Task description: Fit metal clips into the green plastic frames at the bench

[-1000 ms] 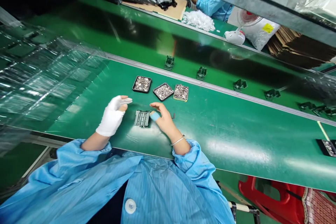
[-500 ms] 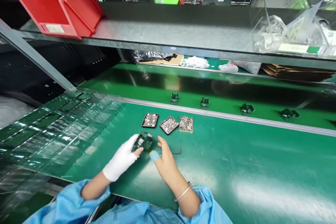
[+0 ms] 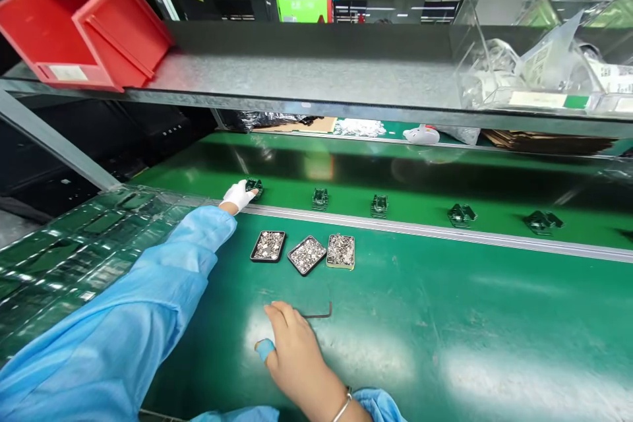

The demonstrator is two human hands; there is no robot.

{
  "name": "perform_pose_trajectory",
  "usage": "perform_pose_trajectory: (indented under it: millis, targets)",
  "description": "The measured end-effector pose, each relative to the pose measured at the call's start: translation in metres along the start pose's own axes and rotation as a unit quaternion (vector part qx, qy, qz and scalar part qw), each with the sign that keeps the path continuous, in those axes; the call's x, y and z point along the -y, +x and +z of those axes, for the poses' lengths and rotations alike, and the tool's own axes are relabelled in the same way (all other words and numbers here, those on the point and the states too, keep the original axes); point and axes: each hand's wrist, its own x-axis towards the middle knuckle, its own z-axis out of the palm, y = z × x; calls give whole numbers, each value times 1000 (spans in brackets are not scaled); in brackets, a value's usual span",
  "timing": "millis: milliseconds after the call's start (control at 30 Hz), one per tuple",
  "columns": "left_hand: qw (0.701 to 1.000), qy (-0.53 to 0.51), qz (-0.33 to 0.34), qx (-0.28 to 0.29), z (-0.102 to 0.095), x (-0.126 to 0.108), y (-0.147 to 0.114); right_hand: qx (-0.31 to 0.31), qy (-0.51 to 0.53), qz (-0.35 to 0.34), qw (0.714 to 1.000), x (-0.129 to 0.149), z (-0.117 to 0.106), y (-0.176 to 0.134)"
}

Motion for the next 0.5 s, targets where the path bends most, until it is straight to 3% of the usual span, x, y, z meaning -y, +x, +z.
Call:
perform_pose_trajectory:
  millis: [133,233,367,500]
  targets:
    - [1000,-9,6,25,7,-8,13,10,-2,5,1000,2,-4,0]
    - [1000,-15,14,21,-10,-4,17,18,4,13,1000,3,-7,-1]
    - [999,-21,28,9,-72,37,13,20,15,6,1000,2,-9,-2]
    - [999,-8,-30,-34,-144,129,-18,21,9,-13,1000,-1,-10,-4]
